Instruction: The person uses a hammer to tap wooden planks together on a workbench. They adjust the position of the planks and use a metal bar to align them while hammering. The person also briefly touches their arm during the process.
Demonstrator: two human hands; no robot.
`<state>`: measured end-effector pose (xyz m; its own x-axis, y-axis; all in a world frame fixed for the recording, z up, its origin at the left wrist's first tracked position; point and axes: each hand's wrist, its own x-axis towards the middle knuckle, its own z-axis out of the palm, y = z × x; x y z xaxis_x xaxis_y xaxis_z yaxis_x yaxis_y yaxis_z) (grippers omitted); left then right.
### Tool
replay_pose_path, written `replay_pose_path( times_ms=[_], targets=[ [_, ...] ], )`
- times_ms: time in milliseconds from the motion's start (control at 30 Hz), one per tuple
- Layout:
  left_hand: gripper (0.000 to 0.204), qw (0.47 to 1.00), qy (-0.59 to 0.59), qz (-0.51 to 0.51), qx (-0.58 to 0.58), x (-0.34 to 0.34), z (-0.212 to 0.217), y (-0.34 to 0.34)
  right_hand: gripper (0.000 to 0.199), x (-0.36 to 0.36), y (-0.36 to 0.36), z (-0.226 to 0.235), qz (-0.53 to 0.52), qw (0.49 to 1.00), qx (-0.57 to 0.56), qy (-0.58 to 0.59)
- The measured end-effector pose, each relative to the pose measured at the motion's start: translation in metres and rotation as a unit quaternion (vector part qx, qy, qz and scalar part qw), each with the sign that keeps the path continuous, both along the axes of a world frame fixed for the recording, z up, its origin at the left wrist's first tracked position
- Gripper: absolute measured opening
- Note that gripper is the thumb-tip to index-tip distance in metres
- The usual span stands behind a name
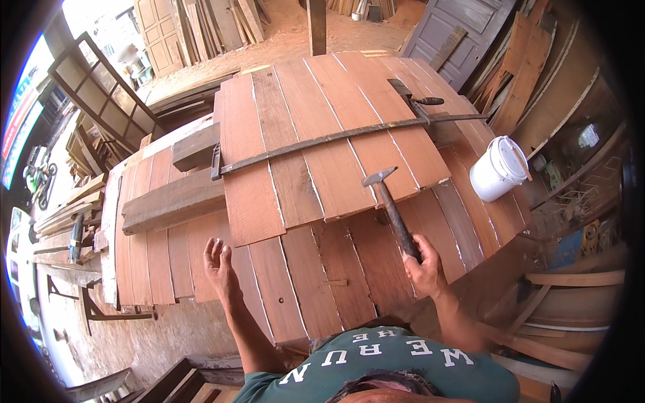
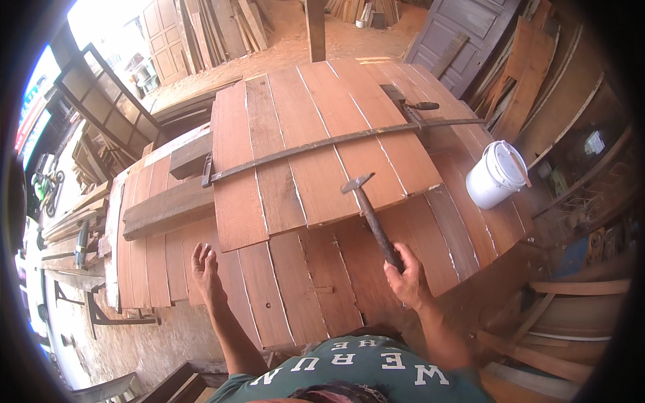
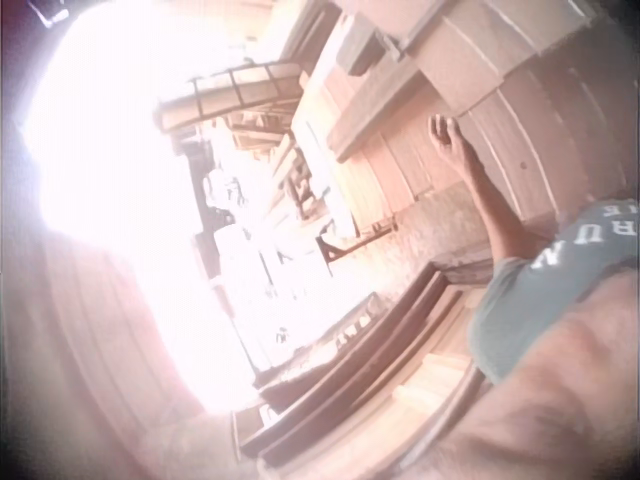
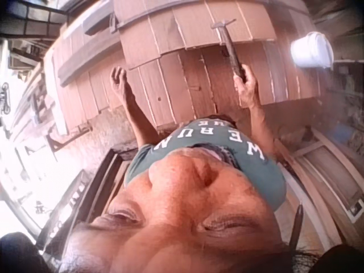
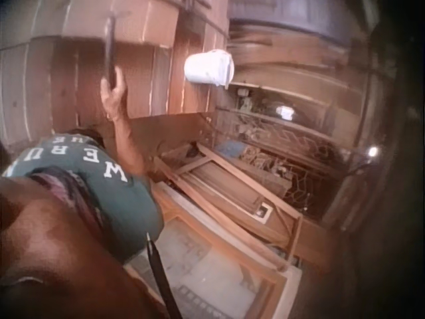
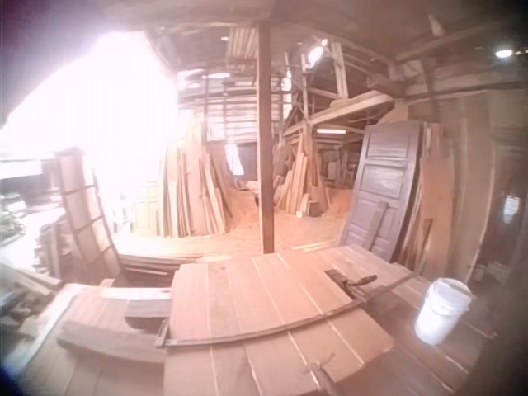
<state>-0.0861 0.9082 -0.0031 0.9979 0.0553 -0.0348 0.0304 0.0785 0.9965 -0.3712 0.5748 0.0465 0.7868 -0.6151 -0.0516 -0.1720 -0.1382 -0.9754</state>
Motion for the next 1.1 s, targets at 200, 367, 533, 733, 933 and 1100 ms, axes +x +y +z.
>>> replay_pose_path(
  times_ms=[200, 367, 533, 733, 933, 1100],
  targets=[
    [0.05, 1.0, -0.008, -0.003, -0.005, 0.006, -0.005, -0.002, 0.033, 0.027, -0.037, -0.005, -0.021, 0.993, -0.114, 0.034],
    [0.071, 0.996, 0.091, 0.002, 0.009, -0.007, -0.008, -0.018, 0.035, 0.1, -0.081, 0.016, -0.016, 0.988, -0.152, -0.024],
    [0.066, 0.973, 0.194, 0.005, -0.126, -0.017, -0.02, -0.05, 0.042, 0.215, -0.15, 0.035, -0.034, 0.96, -0.278, -0.03],
    [0.032, 0.971, 0.174, 0.045, -0.159, 0.0, -0.038, -0.062, 0.043, 0.361, -0.206, 0.056, -0.06, 0.926, -0.369, 0.046],
    [0.035, 0.976, 0.153, 0.044, -0.146, -0.001, -0.035, -0.06, 0.042, 0.479, -0.219, 0.061, -0.131, 0.901, -0.396, -0.119],
    [0.035, 0.978, 0.138, 0.04, -0.15, 0.002, -0.041, -0.061, 0.044, 0.514, -0.267, -0.012, -0.044, 0.844, -0.507, 0.17]
  ],
)
